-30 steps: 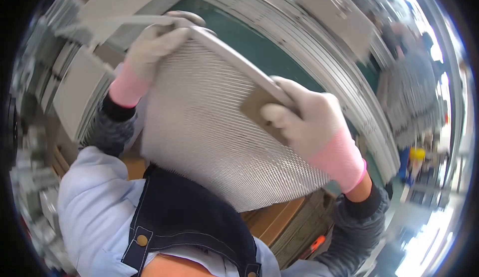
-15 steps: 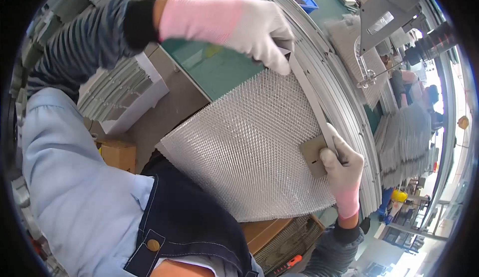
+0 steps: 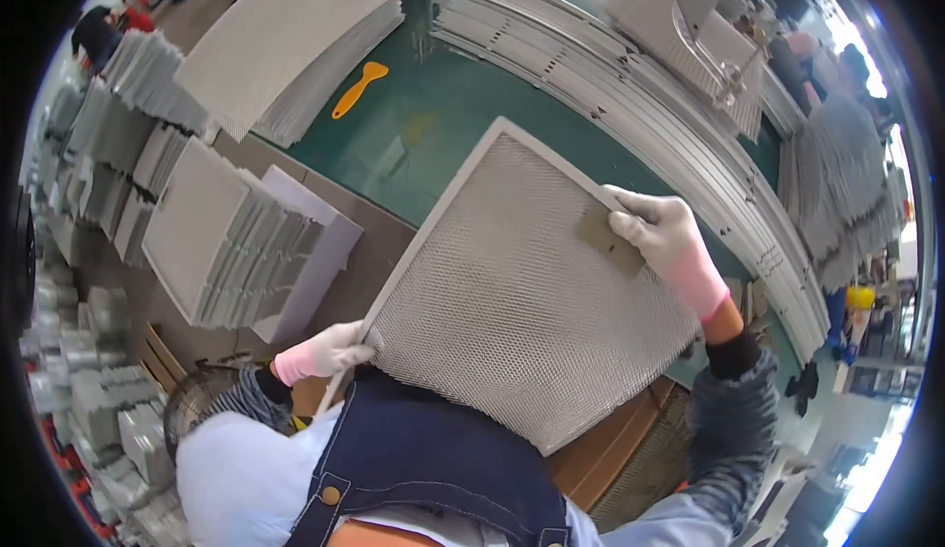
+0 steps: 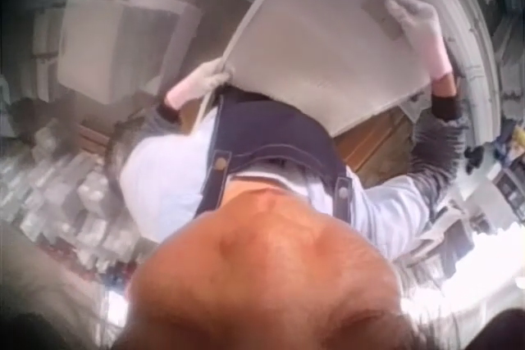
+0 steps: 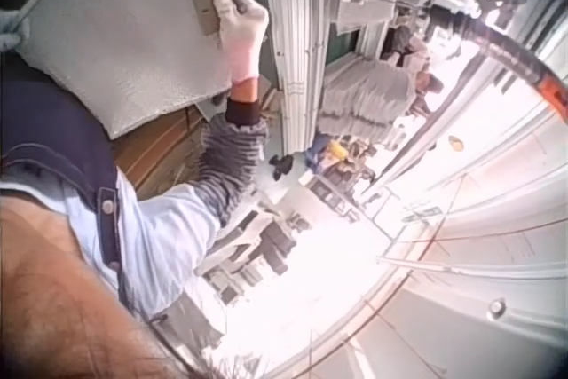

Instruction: The worker is assembling metal mesh filters by fitting frames and securing components with an electric screwdriver.

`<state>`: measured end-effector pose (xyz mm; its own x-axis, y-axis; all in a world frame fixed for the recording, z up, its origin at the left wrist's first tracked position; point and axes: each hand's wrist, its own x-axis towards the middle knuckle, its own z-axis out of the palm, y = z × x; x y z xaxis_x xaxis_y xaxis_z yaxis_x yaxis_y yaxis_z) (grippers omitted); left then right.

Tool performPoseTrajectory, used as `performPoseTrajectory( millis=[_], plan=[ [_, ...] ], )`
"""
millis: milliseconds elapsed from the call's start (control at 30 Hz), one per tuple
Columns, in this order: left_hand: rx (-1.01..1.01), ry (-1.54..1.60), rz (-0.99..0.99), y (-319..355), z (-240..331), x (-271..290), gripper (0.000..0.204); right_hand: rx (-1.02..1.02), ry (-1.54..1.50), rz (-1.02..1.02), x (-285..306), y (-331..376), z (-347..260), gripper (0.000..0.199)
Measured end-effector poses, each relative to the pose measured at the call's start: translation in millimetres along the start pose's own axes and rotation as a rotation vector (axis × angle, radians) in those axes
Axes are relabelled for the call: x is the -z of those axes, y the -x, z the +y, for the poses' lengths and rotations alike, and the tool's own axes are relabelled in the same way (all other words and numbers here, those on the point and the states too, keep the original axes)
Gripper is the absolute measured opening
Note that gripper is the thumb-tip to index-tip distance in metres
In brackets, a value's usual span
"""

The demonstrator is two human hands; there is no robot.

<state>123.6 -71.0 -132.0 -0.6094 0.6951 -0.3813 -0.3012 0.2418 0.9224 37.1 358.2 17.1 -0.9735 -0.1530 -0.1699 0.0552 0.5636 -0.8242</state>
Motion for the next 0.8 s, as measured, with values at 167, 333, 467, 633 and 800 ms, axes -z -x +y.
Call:
performPoseTrajectory(
  millis=[167,333,467,633,800],
  plan=[
    [-0.169,0.142,0.131,-52,27,24,0.023,0.062,0.183,-0.239,-15,-50,-4,0.035],
    [-0.214,0.395,0.196,-79,26,23,0.039,-0.393,0.094,-0.339,63,5,9,0.03],
    [-0.231,0.459,0.154,-89,6,30,0.041,-0.484,-0.339,0.24,40,68,23,0.037],
    [-0.209,0.449,0.18,-97,-9,20,0.043,-0.569,-0.424,0.399,-47,118,61,0.04],
    [-0.145,0.378,0.28,-94,-15,16,0.045,-0.373,-0.996,0.393,-147,185,96,0.043]
  ],
)
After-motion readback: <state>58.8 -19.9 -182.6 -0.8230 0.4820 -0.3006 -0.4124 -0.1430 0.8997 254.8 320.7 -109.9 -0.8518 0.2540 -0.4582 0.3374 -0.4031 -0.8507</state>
